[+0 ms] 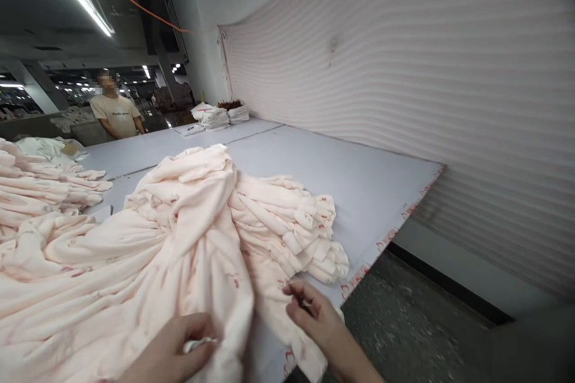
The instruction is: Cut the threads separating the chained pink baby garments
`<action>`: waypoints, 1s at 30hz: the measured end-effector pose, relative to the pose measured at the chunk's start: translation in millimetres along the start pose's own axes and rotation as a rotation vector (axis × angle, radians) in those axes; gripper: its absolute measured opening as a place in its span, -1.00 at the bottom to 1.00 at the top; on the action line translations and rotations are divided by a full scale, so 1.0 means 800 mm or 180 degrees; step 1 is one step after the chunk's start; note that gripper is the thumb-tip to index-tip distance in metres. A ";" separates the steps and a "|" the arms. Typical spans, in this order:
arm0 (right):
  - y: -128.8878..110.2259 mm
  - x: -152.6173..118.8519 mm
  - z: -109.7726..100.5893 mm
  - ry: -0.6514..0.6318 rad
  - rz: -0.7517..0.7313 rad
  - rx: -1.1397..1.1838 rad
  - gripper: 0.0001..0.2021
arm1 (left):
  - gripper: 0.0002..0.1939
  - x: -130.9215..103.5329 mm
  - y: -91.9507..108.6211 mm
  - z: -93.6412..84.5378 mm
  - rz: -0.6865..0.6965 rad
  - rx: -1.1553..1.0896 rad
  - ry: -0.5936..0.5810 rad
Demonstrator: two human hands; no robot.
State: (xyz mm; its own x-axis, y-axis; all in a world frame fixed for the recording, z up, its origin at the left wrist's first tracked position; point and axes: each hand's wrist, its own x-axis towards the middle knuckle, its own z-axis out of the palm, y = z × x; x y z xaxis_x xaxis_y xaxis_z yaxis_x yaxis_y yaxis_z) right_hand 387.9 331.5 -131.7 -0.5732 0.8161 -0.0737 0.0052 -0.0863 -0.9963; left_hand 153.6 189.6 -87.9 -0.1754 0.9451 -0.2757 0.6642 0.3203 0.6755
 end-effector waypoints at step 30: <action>0.002 -0.055 -0.060 0.0261 -0.0784 -0.1305 -0.82 | -0.71 0.038 0.089 0.159 0.0583 -0.1965 0.0241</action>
State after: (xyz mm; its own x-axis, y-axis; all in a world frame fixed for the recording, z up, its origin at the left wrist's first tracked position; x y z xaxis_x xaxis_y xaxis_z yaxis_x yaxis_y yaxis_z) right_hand 452.7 323.0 -132.1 -0.5315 0.8278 0.1798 0.2093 0.3340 -0.9190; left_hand 287.7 232.9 -135.0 -0.1647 0.9827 -0.0850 0.1521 0.1105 0.9822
